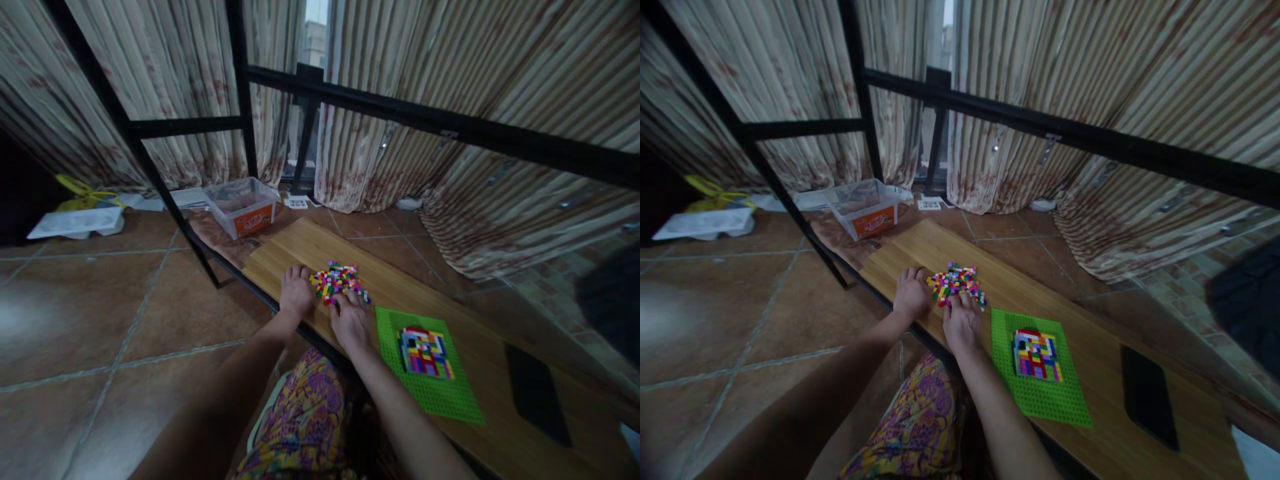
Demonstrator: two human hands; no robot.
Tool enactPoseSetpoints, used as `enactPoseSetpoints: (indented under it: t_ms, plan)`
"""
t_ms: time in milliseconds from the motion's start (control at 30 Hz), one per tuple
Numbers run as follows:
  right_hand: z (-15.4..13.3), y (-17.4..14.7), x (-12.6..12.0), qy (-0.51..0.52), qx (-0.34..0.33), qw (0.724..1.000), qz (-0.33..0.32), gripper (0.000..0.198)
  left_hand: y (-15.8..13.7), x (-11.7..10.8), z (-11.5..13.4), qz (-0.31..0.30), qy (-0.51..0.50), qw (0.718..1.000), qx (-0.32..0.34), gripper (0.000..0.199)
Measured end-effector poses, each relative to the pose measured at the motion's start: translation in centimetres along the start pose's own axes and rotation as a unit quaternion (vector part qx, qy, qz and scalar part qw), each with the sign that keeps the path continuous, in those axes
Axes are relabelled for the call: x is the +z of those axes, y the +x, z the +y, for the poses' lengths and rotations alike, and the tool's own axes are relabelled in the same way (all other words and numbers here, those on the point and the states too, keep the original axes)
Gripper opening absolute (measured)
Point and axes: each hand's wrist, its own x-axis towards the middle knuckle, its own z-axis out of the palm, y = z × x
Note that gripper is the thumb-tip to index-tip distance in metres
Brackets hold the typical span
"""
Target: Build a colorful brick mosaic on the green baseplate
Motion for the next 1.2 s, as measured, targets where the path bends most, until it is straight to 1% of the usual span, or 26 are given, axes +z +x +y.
enactPoseSetpoints:
  t_ms: [233,433,567,700,833,1000,1100,1200]
  plan:
    - [-0.9,0.5,0.3,0.002,0.024,1.000,-0.001,0.018,0.1,0.0,-0.2,0.003,0.017,1.000,0.009,0.034]
    - [-1.4,0.8,0.0,0.032,0.061,0.998,0.006,0.020,0.3,-0.1,-0.2,0.008,0.029,0.999,0.022,0.035]
    - [-1.0,0.1,-1.2,0.076,0.095,0.992,0.037,0.022,0.4,-0.1,-0.3,0.021,0.060,0.998,0.029,0.035]
    - [0.0,-2.1,-3.6,0.144,0.146,0.975,0.091,0.022,0.5,-0.1,-0.4,0.021,0.069,0.997,0.036,0.036]
    - [2.2,-5.5,-6.1,0.215,0.184,0.947,0.152,0.021,0.6,0.0,-0.6,0.032,0.078,0.995,0.048,0.036]
    - [7.1,-9.7,-8.3,0.265,0.250,0.899,0.241,0.026,0.8,0.4,-1.1,0.039,0.090,0.993,0.059,0.037]
    - [10.3,-11.3,-9.0,0.271,0.297,0.872,0.280,0.030,0.9,0.5,-1.3,0.040,0.082,0.994,0.067,0.037]
    - [12.4,-11.9,-9.4,0.268,0.331,0.854,0.299,0.032,0.9,0.4,-1.2,0.043,0.084,0.993,0.067,0.038]
